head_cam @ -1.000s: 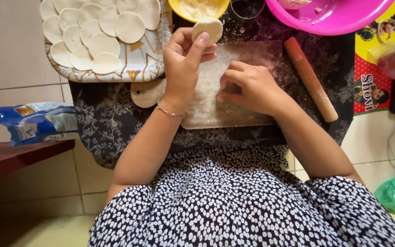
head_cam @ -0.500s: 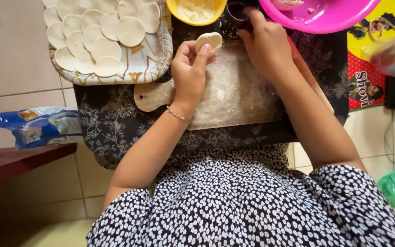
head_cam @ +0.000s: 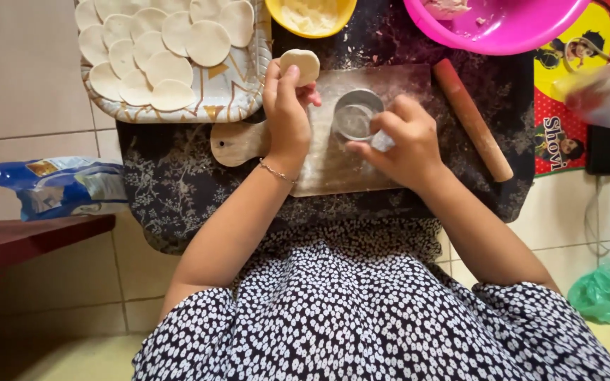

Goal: The person is rolling out small portions of dough with a rolling pin and then filling them to create dumplings.

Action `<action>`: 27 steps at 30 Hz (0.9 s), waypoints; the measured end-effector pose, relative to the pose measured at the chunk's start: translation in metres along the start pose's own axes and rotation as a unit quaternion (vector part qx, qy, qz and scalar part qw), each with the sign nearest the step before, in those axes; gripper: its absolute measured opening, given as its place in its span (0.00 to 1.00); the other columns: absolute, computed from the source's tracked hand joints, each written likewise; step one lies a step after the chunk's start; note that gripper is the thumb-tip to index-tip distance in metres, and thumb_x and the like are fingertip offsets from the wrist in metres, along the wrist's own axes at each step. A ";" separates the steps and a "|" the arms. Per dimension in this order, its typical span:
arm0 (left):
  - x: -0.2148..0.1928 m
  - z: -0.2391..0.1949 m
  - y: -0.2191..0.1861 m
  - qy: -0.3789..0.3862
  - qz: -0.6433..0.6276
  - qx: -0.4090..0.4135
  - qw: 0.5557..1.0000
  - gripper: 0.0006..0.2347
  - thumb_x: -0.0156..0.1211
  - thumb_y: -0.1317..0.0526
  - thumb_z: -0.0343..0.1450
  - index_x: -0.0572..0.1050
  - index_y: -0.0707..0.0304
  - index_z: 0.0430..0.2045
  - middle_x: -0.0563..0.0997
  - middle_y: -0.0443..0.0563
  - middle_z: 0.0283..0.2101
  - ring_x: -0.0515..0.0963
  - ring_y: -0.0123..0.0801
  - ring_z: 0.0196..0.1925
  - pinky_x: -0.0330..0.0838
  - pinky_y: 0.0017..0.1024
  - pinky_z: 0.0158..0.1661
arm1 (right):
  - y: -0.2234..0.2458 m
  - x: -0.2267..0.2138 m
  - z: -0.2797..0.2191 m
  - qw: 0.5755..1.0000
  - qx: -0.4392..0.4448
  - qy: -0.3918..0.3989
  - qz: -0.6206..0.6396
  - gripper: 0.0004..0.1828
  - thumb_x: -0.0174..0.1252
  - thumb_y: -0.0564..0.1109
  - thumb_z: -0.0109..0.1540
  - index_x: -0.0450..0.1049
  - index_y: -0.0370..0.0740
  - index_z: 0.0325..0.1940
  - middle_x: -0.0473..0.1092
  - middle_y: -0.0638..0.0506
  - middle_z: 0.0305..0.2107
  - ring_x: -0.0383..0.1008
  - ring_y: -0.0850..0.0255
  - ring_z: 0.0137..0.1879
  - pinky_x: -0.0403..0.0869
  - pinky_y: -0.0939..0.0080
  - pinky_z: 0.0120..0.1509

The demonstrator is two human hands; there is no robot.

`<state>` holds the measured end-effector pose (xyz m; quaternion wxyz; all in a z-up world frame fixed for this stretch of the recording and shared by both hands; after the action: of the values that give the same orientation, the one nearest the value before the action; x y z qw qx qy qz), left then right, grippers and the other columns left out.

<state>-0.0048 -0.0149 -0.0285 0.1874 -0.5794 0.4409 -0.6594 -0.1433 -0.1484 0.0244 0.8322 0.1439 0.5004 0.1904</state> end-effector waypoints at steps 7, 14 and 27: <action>-0.001 0.005 0.006 0.035 0.005 0.019 0.999 0.10 0.48 0.62 0.75 0.69 0.72 0.43 0.75 0.58 0.39 0.73 0.31 0.33 0.75 0.24 0.35 | -0.007 0.017 0.005 0.996 -0.027 0.051 0.064 0.30 0.80 0.55 0.52 0.67 0.34 0.35 0.62 0.36 0.60 0.68 0.41 0.63 0.74 0.43 0.67; 0.001 0.005 0.004 0.050 0.008 0.017 0.999 0.09 0.47 0.64 0.75 0.69 0.74 0.44 0.76 0.62 0.42 0.80 0.38 0.42 0.79 0.30 0.48 | 0.002 0.017 0.016 0.984 -0.009 0.060 0.165 0.50 0.81 0.42 0.51 0.58 0.38 0.70 0.64 0.40 0.64 0.71 0.46 0.68 0.72 0.46 0.76; 0.006 0.004 0.000 0.063 0.104 0.074 0.990 0.08 0.45 0.64 0.76 0.68 0.71 0.42 0.78 0.60 0.40 0.80 0.35 0.41 0.80 0.30 0.47 | 0.020 0.004 0.004 0.986 -0.016 0.084 0.145 0.33 0.74 0.37 0.50 0.73 0.35 0.59 0.69 0.41 0.51 0.73 0.50 0.51 0.76 0.55 0.57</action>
<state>-0.0028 -0.0206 -0.0254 0.2690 -0.4720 0.4595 -0.7026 -0.1420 -0.1292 0.0317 0.7533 0.1855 0.5391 0.3280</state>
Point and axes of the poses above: each hand's wrist, its own z-axis towards the middle knuckle, its own x-axis out of the palm, y = z × x, the point moved 2 cm from there along z, towards the middle knuckle
